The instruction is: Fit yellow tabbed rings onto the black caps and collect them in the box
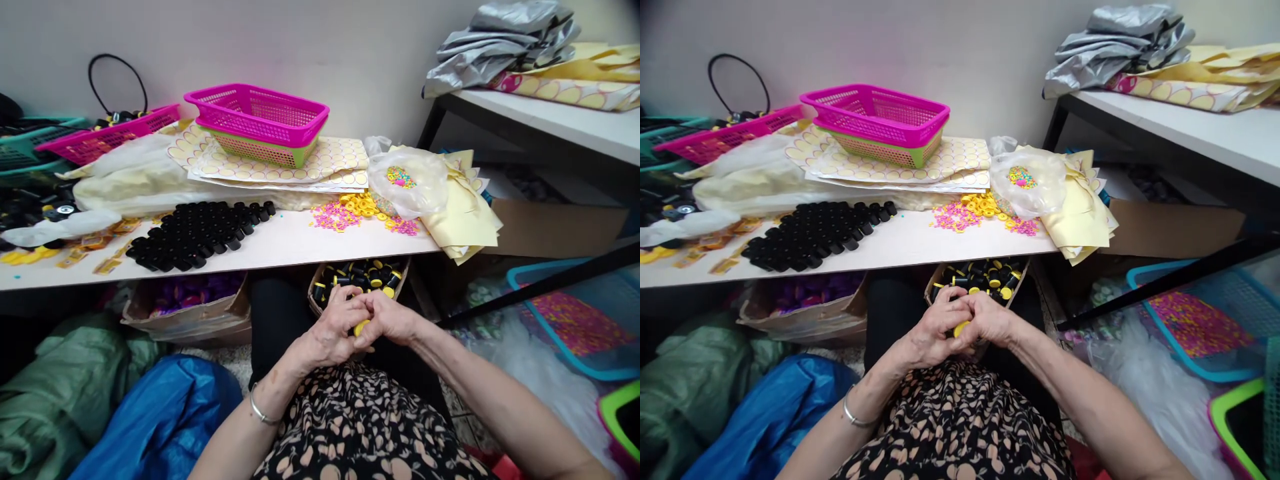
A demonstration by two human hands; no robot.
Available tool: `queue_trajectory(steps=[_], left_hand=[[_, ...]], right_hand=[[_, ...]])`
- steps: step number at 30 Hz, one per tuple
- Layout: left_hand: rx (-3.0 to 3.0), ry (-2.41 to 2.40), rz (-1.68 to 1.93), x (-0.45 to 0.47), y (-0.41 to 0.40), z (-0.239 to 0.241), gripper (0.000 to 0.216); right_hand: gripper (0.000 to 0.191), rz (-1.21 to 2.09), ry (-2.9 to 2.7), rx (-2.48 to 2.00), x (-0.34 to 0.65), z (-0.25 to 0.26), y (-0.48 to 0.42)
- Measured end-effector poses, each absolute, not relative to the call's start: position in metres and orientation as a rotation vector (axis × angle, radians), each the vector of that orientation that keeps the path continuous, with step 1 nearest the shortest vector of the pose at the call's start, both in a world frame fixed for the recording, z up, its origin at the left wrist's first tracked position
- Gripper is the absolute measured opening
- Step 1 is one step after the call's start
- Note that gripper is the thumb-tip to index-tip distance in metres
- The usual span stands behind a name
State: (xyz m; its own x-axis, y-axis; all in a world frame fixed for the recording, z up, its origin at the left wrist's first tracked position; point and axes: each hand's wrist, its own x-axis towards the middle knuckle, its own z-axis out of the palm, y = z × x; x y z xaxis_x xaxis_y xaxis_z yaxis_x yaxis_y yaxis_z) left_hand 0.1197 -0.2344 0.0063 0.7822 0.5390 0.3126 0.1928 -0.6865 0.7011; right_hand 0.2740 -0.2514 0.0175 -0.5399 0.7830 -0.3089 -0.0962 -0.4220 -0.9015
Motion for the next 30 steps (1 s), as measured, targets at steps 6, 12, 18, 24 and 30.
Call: queue_trajectory(steps=[6, 12, 18, 24, 30], left_hand=[[2.208, 0.627, 0.574, 0.106, -0.241, -0.032, 0.017], [2.180, 0.703, 0.638, 0.106, -0.242, -0.044, 0.022], [2.213, 0.913, 1.018, 0.078, -0.190, -0.043, 0.056], [2.107, 1.848, 1.056, 0.031, -0.062, -0.024, 0.021], [2.005, 1.968, 0.925, 0.036, 0.008, -0.021, 0.022]], right_hand=[[0.037, 1.915, -0.894, -1.058, 0.251, -0.031, -0.272], [0.040, 1.963, -0.992, -1.008, 0.252, -0.042, -0.263], [0.043, 0.954, -1.592, -1.567, 0.283, -0.058, -0.226], [0.054, 0.073, -2.017, -1.698, 0.307, -0.094, -0.204], [0.026, -0.095, -1.893, -1.670, 0.298, -0.065, -0.186]])
